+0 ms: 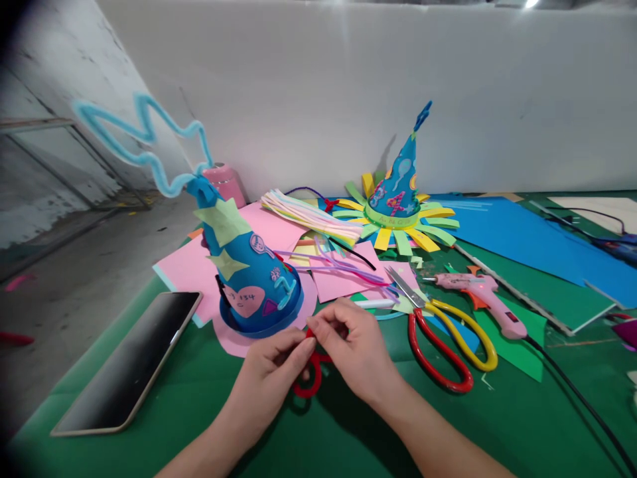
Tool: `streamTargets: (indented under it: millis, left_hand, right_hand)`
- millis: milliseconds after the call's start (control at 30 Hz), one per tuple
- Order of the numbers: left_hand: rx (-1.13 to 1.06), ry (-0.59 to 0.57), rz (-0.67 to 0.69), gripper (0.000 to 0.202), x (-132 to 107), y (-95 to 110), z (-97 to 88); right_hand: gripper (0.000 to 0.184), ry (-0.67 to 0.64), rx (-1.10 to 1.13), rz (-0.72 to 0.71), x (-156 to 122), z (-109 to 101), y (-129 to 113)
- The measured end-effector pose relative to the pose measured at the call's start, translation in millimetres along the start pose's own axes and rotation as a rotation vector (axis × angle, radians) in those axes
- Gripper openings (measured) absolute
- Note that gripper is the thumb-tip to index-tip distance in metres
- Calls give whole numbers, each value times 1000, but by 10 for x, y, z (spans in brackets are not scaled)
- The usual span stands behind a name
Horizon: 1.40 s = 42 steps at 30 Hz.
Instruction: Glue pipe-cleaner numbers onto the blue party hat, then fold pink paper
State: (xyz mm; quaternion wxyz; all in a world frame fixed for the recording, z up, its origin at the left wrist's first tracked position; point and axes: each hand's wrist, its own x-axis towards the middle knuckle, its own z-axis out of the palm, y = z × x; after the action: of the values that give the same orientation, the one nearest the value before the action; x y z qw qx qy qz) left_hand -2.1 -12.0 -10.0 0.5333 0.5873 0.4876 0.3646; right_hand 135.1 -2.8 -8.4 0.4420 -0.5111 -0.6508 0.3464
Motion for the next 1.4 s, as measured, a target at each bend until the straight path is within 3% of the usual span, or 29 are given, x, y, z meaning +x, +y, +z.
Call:
streamTargets:
  millis: [67,133,400,567,800,1100,1233,1400]
  left_hand:
    - [-137,-124,-70,26,-6,17,-31]
    - [-211,-170,-121,25,-10,28,-44]
    - [-134,-66,-166,28,7,38,-7]
    - [-77,-30,-144,27,-6,24,8]
    - [-16,67,-111,26,-11,37,64]
    - [-14,50,-110,27,-8,-33,96]
    - [-102,36,-148,27,3,-17,101]
    - [-403,22,-229,23,8,-19,70]
  right_hand:
    - [22,-50,106,50,17,-41,20]
    - [24,-92,177,84,33,-67,37]
    - [17,5,46,-44,50,-153,67]
    - [9,-41,-73,-98,37,-137,19]
    - [16,48,-226,-79,9,-36,-19]
    - [21,84,-298,-114,-12,19,-46]
    - [23,98,-254,-97,-16,32,-51]
    - [25,46,46,60,9,-5,33]
